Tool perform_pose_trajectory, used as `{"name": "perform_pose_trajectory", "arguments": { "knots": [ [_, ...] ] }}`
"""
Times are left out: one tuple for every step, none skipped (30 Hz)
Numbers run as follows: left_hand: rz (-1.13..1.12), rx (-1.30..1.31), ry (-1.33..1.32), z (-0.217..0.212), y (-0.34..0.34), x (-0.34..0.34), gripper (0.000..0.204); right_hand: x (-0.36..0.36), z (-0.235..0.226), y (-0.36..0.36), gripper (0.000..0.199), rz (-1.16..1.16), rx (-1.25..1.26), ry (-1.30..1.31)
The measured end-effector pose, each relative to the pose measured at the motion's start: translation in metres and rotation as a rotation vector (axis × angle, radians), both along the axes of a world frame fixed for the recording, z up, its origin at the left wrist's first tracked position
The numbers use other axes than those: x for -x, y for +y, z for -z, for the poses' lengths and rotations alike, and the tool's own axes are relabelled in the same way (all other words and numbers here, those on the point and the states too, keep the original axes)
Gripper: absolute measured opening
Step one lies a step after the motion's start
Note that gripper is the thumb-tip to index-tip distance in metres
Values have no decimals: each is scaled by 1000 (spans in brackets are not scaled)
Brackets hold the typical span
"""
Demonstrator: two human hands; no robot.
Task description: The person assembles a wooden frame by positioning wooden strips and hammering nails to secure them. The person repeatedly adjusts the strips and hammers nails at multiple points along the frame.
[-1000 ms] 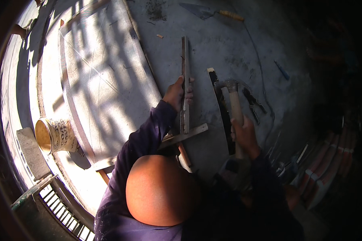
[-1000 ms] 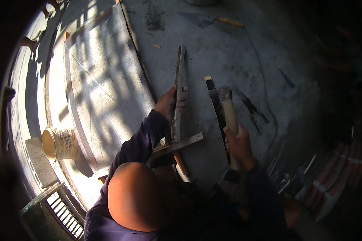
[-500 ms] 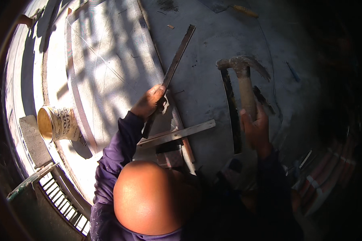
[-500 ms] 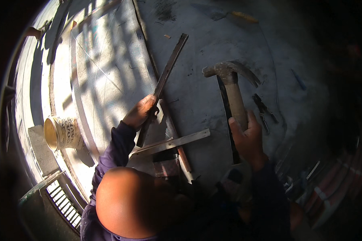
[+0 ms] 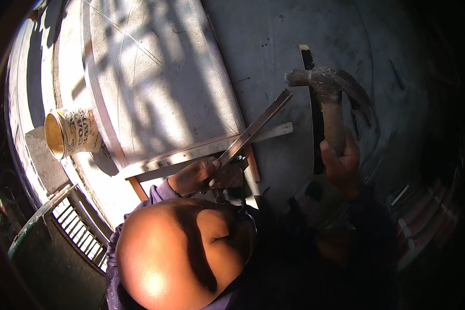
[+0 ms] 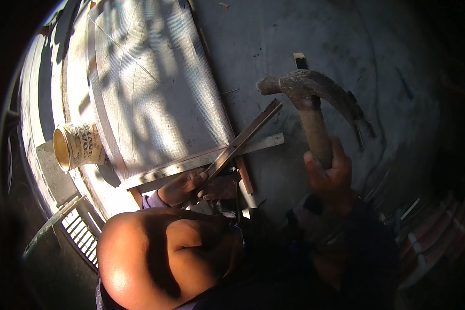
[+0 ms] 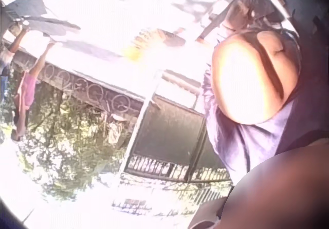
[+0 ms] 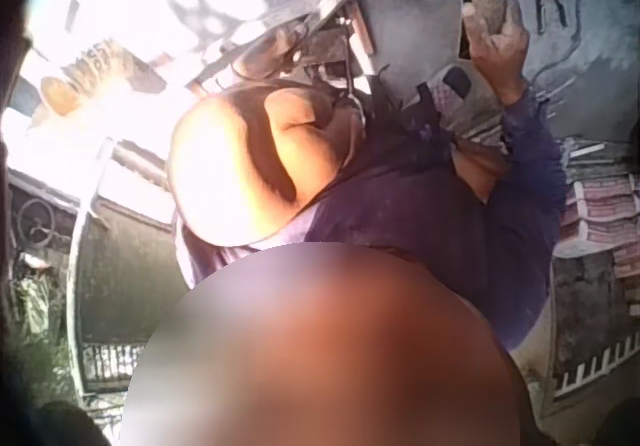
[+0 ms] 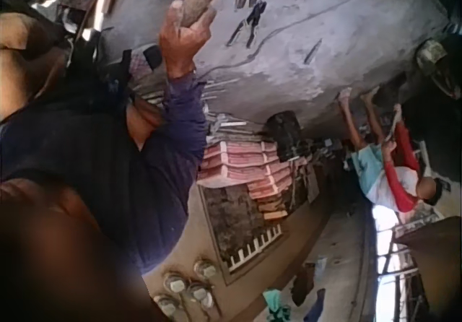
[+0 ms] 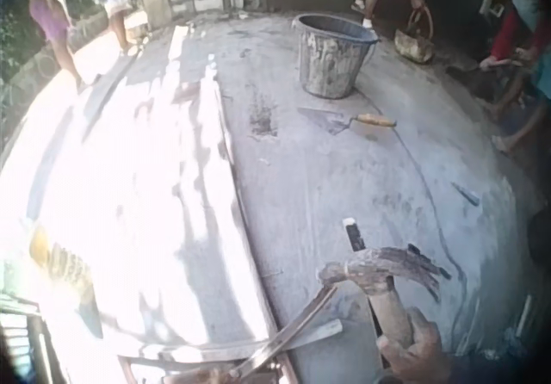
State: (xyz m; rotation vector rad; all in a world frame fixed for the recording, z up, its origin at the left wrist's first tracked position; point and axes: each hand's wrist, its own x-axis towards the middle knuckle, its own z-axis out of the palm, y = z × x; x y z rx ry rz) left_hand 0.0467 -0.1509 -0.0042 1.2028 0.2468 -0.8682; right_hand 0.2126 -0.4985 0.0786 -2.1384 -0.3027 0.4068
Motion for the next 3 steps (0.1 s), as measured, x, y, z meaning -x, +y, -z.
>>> {"name": "perform_pose_trajectory", "arguments": {
  "knots": [
    [-32,21,29,11,-11,9,39,5,2,-2,33,-6,-6,18],
    [-65,44,55,24,-23,15,39,9,5,-3,34,-13,-11,32],
    [-67,47,56,32,-23,23,39,14,8,-4,34,-13,-18,41]
  ]
}}
